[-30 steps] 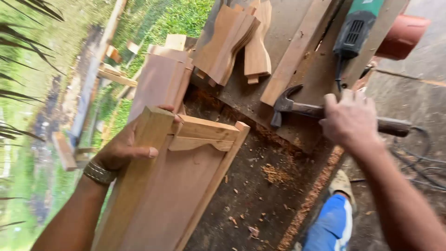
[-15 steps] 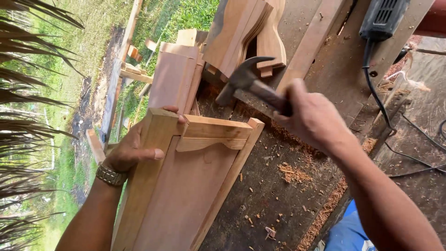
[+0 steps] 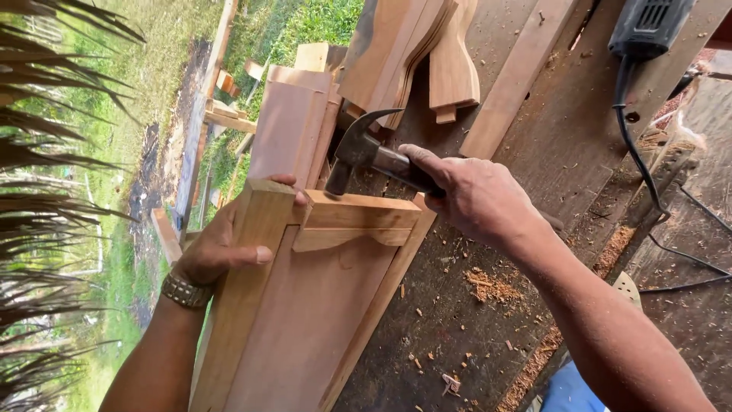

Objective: The person assembles a wooden cabinet door on a workbench. They fit a raised panel into the frame rails, tap the joints with a hammer to seat the pieces, reposition the door, and handle a power router and other wood pieces while checking the fit of the frame.

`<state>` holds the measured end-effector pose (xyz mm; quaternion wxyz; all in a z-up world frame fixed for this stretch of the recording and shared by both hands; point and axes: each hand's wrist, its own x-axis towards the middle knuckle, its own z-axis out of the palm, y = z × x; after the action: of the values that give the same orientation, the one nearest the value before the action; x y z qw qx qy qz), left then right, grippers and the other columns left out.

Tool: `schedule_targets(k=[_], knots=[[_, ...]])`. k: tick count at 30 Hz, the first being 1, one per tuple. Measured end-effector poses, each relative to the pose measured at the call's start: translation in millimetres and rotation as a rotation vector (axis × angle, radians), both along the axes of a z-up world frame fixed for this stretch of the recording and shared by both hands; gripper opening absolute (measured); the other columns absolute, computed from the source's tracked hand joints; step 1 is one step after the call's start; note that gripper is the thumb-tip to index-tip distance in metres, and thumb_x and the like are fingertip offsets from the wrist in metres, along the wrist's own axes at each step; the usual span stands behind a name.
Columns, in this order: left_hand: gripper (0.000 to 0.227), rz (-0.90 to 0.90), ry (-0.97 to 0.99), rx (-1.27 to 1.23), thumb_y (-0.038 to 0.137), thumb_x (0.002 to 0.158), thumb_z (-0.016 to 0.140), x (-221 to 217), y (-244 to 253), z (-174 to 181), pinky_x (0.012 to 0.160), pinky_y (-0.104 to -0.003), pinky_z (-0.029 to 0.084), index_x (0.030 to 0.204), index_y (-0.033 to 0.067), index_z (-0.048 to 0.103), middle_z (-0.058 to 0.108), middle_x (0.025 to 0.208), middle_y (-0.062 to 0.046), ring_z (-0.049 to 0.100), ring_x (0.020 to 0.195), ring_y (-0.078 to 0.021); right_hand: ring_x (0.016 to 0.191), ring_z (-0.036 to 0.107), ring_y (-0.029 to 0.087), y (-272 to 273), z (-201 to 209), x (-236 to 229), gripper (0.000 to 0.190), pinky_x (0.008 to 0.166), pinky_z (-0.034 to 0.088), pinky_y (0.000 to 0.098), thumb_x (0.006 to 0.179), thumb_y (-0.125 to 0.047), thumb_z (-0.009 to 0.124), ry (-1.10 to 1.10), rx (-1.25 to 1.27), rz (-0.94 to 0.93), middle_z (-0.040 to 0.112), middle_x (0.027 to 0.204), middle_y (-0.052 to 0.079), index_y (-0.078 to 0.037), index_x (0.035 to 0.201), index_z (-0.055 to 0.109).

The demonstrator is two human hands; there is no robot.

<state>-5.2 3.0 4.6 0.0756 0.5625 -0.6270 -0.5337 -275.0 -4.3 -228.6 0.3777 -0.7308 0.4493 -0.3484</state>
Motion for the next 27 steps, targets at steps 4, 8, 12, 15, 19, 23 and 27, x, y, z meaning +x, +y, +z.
schedule_targets(k=[4, 8, 12, 15, 19, 23, 27], knots=[[0.1, 0.038, -0.022, -0.002, 0.015, 0.066, 0.077, -2, 1, 2, 0.119, -0.04, 0.04, 0.155, -0.002, 0.035, 0.058, 0.137, -0.012, 0.054, 0.136, -0.026, 0.078, 0.073, 0.033, 6, -14, 3, 0.069, 0.068, 0.06, 0.0446, 0.09, -0.025, 0.068, -0.136, 0.047, -0.056, 0.073, 0.093, 0.014, -0.031, 0.152, 0.039], [0.101, 0.042, -0.068, -0.043, 0.017, 0.066, 0.077, 7, 3, 0, 0.12, -0.04, 0.038, 0.155, -0.003, 0.034, 0.058, 0.138, -0.012, 0.053, 0.136, -0.0259, 0.076, 0.071, 0.034, 8, -18, 16, 0.07, 0.062, 0.058, 0.0468, 0.092, -0.021, 0.067, -0.123, -0.018, -0.095, 0.07, 0.09, 0.015, -0.026, 0.155, 0.036], [0.1, 0.019, -0.027, -0.048, 0.017, 0.068, 0.077, 20, -8, -1, 0.122, -0.042, 0.034, 0.155, -0.0049, 0.033, 0.058, 0.138, -0.013, 0.052, 0.138, -0.0271, 0.07, 0.068, 0.035, 2, -12, 18, 0.07, 0.056, 0.055, 0.0498, 0.091, -0.027, 0.067, 0.0, -0.107, -0.026, 0.066, 0.085, 0.014, -0.025, 0.153, 0.036], [0.101, 0.064, -0.005, -0.035, 0.016, 0.068, 0.077, 26, -8, -1, 0.123, -0.042, 0.033, 0.155, -0.0053, 0.032, 0.058, 0.138, -0.014, 0.051, 0.139, -0.0283, 0.069, 0.068, 0.035, 1, -8, 18, 0.07, 0.055, 0.054, 0.0492, 0.091, -0.028, 0.065, 0.027, -0.075, -0.026, 0.066, 0.086, 0.014, -0.026, 0.154, 0.035], [0.102, 0.079, -0.03, -0.054, 0.016, 0.066, 0.075, 33, -13, -2, 0.124, -0.042, 0.032, 0.156, -0.0055, 0.032, 0.058, 0.137, -0.015, 0.051, 0.139, -0.0284, 0.066, 0.068, 0.033, -1, -12, 20, 0.069, 0.056, 0.055, 0.0472, 0.094, -0.028, 0.063, 0.075, -0.077, -0.008, 0.065, 0.085, 0.015, -0.026, 0.156, 0.032], [0.105, 0.085, -0.027, -0.053, 0.016, 0.064, 0.074, 41, -16, -2, 0.124, -0.041, 0.032, 0.158, -0.0047, 0.032, 0.057, 0.137, -0.015, 0.051, 0.138, -0.0285, 0.068, 0.067, 0.036, -3, -24, 24, 0.063, 0.057, 0.054, 0.05, 0.09, -0.026, 0.066, -0.048, -0.096, -0.035, 0.066, 0.082, 0.015, -0.019, 0.148, 0.04], [0.106, 0.097, -0.004, -0.028, 0.015, 0.063, 0.075, 43, -16, -1, 0.123, -0.041, 0.033, 0.158, -0.0035, 0.031, 0.056, 0.137, -0.015, 0.05, 0.138, -0.0287, 0.07, 0.067, 0.039, -4, -35, 21, 0.032, 0.061, 0.052, 0.0545, 0.092, -0.03, 0.068, -0.084, -0.017, -0.079, 0.065, 0.074, 0.015, -0.011, 0.11, 0.05]])
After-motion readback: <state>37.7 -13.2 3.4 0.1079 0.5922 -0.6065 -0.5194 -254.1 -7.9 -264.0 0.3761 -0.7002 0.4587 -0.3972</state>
